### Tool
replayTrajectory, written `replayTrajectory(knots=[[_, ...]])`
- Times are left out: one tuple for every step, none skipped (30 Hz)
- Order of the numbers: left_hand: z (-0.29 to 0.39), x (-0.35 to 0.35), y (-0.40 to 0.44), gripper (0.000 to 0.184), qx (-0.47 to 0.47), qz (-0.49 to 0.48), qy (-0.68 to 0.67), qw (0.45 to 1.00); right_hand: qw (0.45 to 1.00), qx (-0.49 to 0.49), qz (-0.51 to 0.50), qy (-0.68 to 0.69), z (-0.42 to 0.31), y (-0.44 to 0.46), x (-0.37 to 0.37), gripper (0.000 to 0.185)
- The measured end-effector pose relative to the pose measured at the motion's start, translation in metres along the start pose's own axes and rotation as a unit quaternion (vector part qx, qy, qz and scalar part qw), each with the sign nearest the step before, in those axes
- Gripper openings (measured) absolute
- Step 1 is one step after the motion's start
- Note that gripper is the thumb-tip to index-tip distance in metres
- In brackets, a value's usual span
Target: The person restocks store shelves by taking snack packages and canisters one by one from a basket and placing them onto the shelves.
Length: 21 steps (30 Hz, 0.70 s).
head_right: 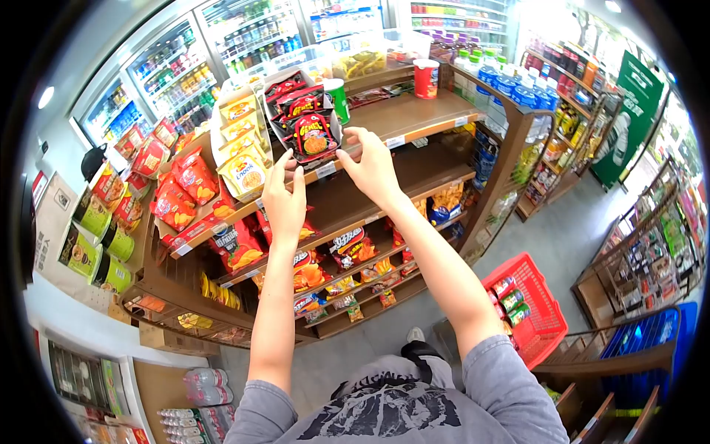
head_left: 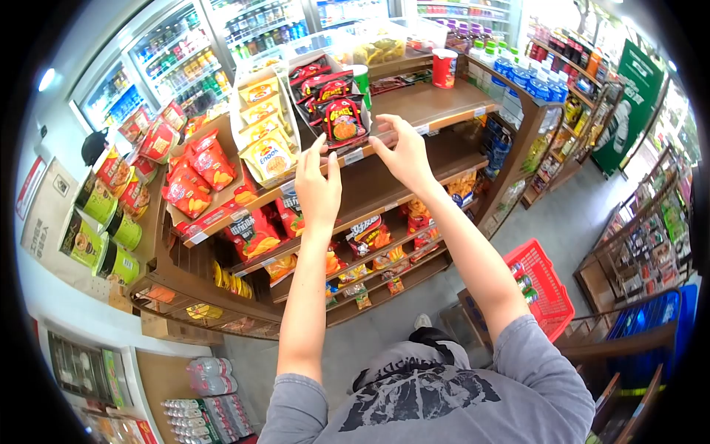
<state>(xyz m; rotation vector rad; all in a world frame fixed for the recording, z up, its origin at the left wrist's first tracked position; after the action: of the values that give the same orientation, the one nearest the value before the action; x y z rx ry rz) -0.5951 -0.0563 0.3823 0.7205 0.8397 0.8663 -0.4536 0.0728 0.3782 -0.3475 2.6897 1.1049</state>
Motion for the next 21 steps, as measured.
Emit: replayTrajectory(knots=[[0.0, 0.003, -0.008, 0.031, -0.013, -0.008, -0.027, 1.0, 1.0, 0.015, 0.004, 0.018, -0.001, -0.011, -0.004, 0.039], [0.002, 0.007, -0.017, 0.03, -0.013, -0.01, -0.035, 0.999, 1.0, 0.015, 0.007, 0.02, 0.003, -0.021, -0.007, 0.038], [0.003, 0.011, -0.027, 0.029, -0.014, -0.014, -0.043, 0.999, 1.0, 0.022, 0.012, 0.014, 0.003, -0.033, -0.012, 0.038], [0.005, 0.015, -0.036, 0.03, -0.023, -0.023, -0.067, 0.997, 0.999, 0.051, 0.007, 0.012, 0.006, -0.046, -0.017, 0.037], [0.007, 0.021, -0.047, 0.03, -0.037, -0.045, -0.09, 0.994, 0.997, 0.08, 0.004, 0.01, 0.008, -0.059, -0.022, 0.037], [0.009, 0.027, -0.057, 0.029, -0.053, -0.061, -0.115, 0.99, 0.995, 0.094, 0.009, 0.024, 0.012, -0.071, -0.027, 0.035], [0.011, 0.034, -0.067, 0.029, -0.069, -0.075, -0.141, 0.985, 0.993, 0.111, 0.01, 0.033, 0.015, -0.083, -0.032, 0.033], [0.011, 0.042, -0.078, 0.028, -0.11, -0.092, -0.179, 0.973, 0.99, 0.135, 0.009, 0.035, 0.017, -0.095, -0.038, 0.032], [0.007, 0.052, -0.09, 0.027, -0.121, -0.099, -0.19, 0.969, 0.987, 0.158, 0.009, 0.037, 0.015, -0.105, -0.045, 0.03], [0.007, 0.06, -0.102, 0.026, -0.14, -0.11, -0.205, 0.962, 0.987, 0.158, 0.009, 0.03, 0.022, -0.115, -0.05, 0.028], [0.007, 0.067, -0.113, 0.026, -0.159, -0.121, -0.219, 0.955, 0.984, 0.171, 0.019, 0.048, 0.028, -0.126, -0.055, 0.027], [0.005, 0.078, -0.126, 0.025, -0.175, -0.137, -0.242, 0.944, 0.98, 0.194, 0.016, 0.046, 0.034, -0.136, -0.061, 0.027], [0.012, 0.082, -0.135, 0.025, -0.168, -0.143, -0.253, 0.942, 0.975, 0.215, 0.013, 0.046, 0.04, -0.145, -0.067, 0.027], [0.014, 0.091, -0.146, 0.025, -0.185, -0.157, -0.281, 0.929, 0.977, 0.206, 0.018, 0.052, 0.05, -0.154, -0.072, 0.028], [0.018, 0.097, -0.156, 0.024, -0.202, -0.171, -0.307, 0.914, 0.977, 0.207, 0.023, 0.052, 0.05, -0.162, -0.079, 0.028], [0.022, 0.101, -0.166, 0.025, -0.211, -0.192, -0.279, 0.917, 0.968, 0.242, 0.013, 0.067, 0.054, -0.17, -0.085, 0.027], [0.027, 0.107, -0.173, 0.025, -0.202, -0.192, -0.299, 0.913, 0.957, 0.277, 0.002, 0.082, 0.058, -0.179, -0.091, 0.027], [0.034, 0.11, -0.18, 0.025, -0.212, -0.204, -0.302, 0.907, 0.955, 0.281, 0.0, 0.091, 0.064, -0.188, -0.098, 0.028], [0.042, 0.114, -0.185, 0.025, -0.222, -0.217, -0.306, 0.9, 0.955, 0.282, 0.003, 0.089, 0.07, -0.198, -0.105, 0.028], [0.045, 0.123, -0.195, 0.024, -0.235, -0.221, -0.318, 0.892, 0.946, 0.302, 0.008, 0.115, 0.078, -0.21, -0.113, 0.029], [0.051, 0.131, -0.202, 0.024, -0.24, -0.226, -0.327, 0.886, 0.936, 0.321, 0.014, 0.14, 0.082, -0.22, -0.123, 0.029]])
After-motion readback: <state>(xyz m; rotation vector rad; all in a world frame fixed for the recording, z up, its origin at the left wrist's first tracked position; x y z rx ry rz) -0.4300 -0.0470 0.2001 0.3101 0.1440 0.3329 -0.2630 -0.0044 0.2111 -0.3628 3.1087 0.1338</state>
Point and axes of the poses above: each hand's wrist, its own y-axis towards the middle knuckle, its own x-axis out of the palm, z = x × y, the point moved 5 cm from there along y, towards the middle knuckle, and after that the axes turned 4 degrees about x, right-handed, at the moved point
